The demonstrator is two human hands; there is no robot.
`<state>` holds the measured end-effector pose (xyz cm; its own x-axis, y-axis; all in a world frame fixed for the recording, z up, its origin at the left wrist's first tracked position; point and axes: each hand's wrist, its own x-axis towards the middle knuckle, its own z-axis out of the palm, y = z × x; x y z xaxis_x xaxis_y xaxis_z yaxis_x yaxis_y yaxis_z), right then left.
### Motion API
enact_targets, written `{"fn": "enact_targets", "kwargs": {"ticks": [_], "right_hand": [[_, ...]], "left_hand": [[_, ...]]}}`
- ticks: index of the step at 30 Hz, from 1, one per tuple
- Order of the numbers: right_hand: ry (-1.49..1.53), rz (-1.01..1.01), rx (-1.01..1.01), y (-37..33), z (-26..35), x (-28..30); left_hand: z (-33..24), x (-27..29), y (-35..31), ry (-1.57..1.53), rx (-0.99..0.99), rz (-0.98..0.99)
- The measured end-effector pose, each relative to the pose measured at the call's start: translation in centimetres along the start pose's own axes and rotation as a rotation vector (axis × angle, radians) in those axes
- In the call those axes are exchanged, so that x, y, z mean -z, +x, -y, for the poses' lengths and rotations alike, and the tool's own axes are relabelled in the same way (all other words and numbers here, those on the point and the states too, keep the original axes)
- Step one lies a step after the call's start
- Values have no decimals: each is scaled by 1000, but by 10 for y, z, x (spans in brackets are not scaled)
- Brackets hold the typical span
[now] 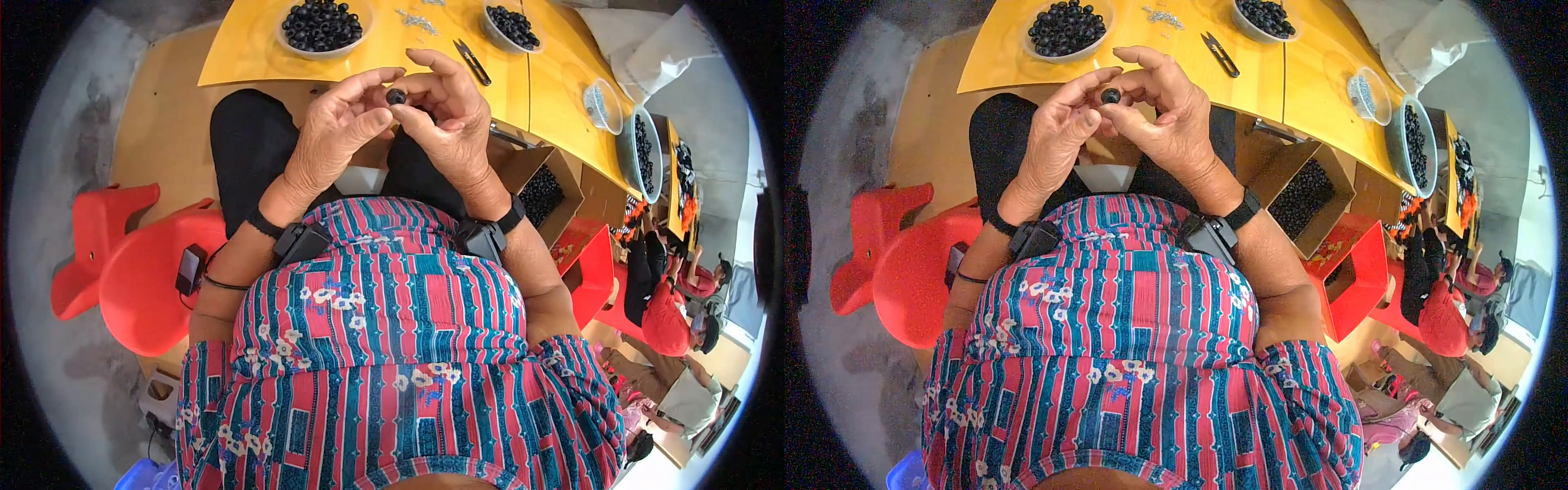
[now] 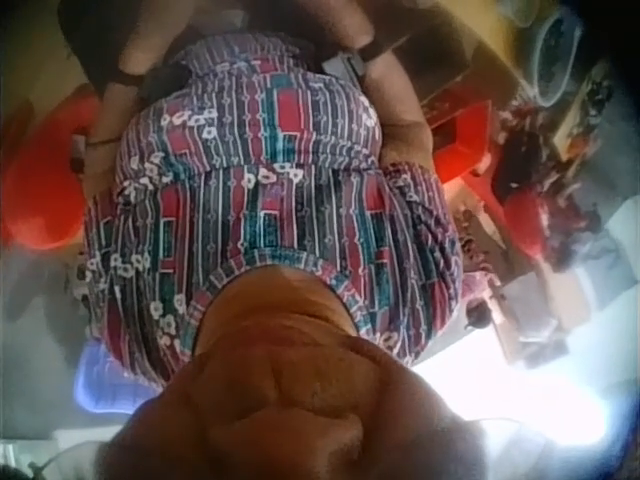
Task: The person assembles small components by picking up a fastener and a black piece from the table and pressing the fastener into the piece by hand.
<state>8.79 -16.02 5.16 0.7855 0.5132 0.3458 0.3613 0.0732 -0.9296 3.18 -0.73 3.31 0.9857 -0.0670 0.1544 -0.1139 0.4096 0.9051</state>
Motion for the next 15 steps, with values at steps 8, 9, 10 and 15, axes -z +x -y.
{"fn": "enact_targets", "kwargs": {"ticks": [8,9,10,15], "right_hand": [[-168,-32,140,2,-7,-3],[-169,-31,161,2,-8,-3],[-167,-31,162,2,-8,-3],[-220,-38,180,0,-4,-5]], "left_hand": [[0,-2,-1,129,-41,46],[-1,-3,-2,135,2,58],[-2,-4,-2,137,2,57],[1,-4,-3,190,-34,56]]}}
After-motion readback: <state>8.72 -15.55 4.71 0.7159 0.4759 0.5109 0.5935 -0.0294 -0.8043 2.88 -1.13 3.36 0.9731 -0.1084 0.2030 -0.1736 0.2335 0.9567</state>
